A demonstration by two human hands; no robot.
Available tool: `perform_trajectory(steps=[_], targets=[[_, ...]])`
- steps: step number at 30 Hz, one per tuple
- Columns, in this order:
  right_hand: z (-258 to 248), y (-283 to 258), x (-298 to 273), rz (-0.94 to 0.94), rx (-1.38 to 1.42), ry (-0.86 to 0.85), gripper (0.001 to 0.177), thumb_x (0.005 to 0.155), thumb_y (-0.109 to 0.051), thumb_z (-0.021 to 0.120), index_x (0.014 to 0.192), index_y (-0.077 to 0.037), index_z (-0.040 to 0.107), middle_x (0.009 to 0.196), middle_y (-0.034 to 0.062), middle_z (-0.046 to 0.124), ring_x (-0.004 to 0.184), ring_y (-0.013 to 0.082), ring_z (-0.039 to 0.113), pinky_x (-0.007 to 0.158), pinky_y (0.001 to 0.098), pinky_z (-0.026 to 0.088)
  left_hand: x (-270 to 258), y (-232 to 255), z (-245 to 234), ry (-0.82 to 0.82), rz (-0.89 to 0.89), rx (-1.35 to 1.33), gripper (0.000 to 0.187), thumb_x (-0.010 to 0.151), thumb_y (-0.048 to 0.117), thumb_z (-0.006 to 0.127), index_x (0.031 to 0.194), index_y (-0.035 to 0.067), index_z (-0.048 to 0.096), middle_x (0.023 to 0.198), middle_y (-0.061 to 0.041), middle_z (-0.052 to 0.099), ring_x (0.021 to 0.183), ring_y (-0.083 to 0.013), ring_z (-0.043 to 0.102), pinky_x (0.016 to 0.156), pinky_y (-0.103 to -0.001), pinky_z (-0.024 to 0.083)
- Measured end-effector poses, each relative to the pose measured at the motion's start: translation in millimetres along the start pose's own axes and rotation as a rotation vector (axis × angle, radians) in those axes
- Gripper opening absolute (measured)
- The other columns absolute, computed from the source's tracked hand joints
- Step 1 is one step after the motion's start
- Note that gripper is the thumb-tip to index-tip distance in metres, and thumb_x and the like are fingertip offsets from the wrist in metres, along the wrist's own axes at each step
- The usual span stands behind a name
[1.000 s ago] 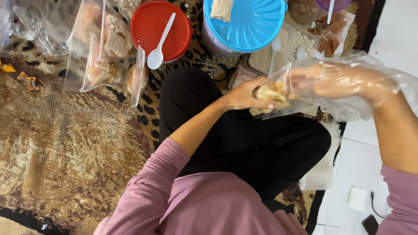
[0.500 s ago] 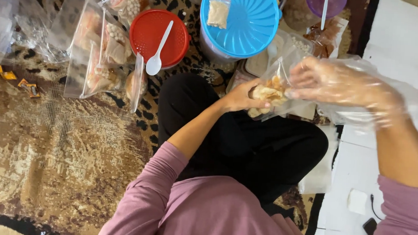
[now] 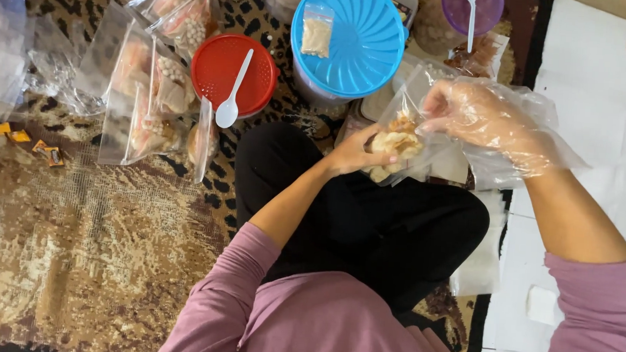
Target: Manually filling small plastic bags with various food items like crackers and beans using hands and a spoon while sitting on the floor.
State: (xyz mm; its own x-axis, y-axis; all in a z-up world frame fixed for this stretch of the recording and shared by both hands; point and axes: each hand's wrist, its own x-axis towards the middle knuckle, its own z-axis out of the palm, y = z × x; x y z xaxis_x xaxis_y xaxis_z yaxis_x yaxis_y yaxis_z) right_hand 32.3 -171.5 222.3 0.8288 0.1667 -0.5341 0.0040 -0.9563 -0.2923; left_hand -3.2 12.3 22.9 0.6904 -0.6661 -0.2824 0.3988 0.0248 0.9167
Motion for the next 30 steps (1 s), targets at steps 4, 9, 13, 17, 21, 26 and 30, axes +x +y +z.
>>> perform_trajectory(steps=[4,9,13,17,21,26,30], targets=[[-0.4,0.6,2.7,0.025,0.045,-0.009,0.021,0.089,-0.026,0.077,0.103,-0.012,0.072,0.101,0.0034,0.071,0.093,0.0205,0.064,0.084,0.0373,0.047,-1.9,4.3,-1.0,0.002,-0.009,0.008,0.071,0.072,0.042,0.081,0.132,0.011,0.058,0.123,-0.005,0.069,0.109,-0.0163,0.068,0.092,-0.03,0.058],[-2.3,7.3,4.6,0.009,-0.039,-0.049,0.035,0.084,-0.038,0.084,0.108,-0.016,0.072,0.099,0.0053,0.079,0.101,0.0253,0.074,0.089,0.0432,0.054,-1.2,-7.3,0.7,0.044,0.07,0.073,0.065,0.074,0.05,0.091,0.121,0.015,0.063,0.111,-0.017,0.066,0.111,-0.0305,0.065,0.094,-0.046,0.053],[0.1,7.7,12.7,0.06,-0.042,-0.106,0.026,0.089,-0.035,0.079,0.105,-0.015,0.077,0.093,0.0053,0.081,0.096,0.0237,0.075,0.092,0.0405,0.052,2.8,-14.6,1.2,0.05,0.083,0.066,0.066,0.075,0.048,0.091,0.123,0.015,0.062,0.111,-0.016,0.065,0.111,-0.0288,0.063,0.094,-0.046,0.052],[-16.8,-15.7,1.6,0.064,-0.038,-0.11,0.023,0.094,-0.033,0.077,0.106,-0.014,0.079,0.09,0.0084,0.081,0.094,0.0297,0.075,0.092,0.0441,0.052,7.2,-19.8,3.6,0.05,0.098,0.085,0.062,0.074,0.049,0.092,0.118,0.015,0.063,0.107,-0.013,0.066,0.107,-0.0257,0.063,0.091,-0.043,0.054],[1.1,16.2,17.6,0.03,-0.088,-0.136,0.026,0.091,-0.035,0.076,0.109,-0.016,0.078,0.092,0.0055,0.08,0.096,0.0261,0.075,0.089,0.0443,0.053,2.4,-13.9,2.8,0.041,0.1,0.072,0.064,0.074,0.045,0.093,0.12,0.013,0.063,0.111,-0.016,0.067,0.11,-0.0266,0.063,0.092,-0.043,0.054],[-14.5,-1.7,9.7,0.022,0.054,-0.311,0.029,0.095,-0.031,0.068,0.107,-0.008,0.079,0.097,0.0176,0.081,0.103,0.0367,0.073,0.101,0.0509,0.049,-11.7,0.6,10.1,-0.18,0.076,-0.091,0.076,0.077,0.037,0.091,0.139,0.005,0.057,0.126,-0.021,0.063,0.121,-0.0316,0.056,0.101,-0.047,0.05],[-19.9,-8.7,-1.2,0.069,-0.125,-0.398,0.035,0.093,-0.043,0.059,0.102,-0.019,0.083,0.104,-0.0008,0.078,0.093,0.0175,0.071,0.084,0.035,0.051,-2.8,2.0,-2.9,-0.434,-0.007,-0.009,0.08,0.077,0.038,0.082,0.147,0.015,0.05,0.132,-0.006,0.066,0.122,-0.0223,0.064,0.107,-0.036,0.052]])
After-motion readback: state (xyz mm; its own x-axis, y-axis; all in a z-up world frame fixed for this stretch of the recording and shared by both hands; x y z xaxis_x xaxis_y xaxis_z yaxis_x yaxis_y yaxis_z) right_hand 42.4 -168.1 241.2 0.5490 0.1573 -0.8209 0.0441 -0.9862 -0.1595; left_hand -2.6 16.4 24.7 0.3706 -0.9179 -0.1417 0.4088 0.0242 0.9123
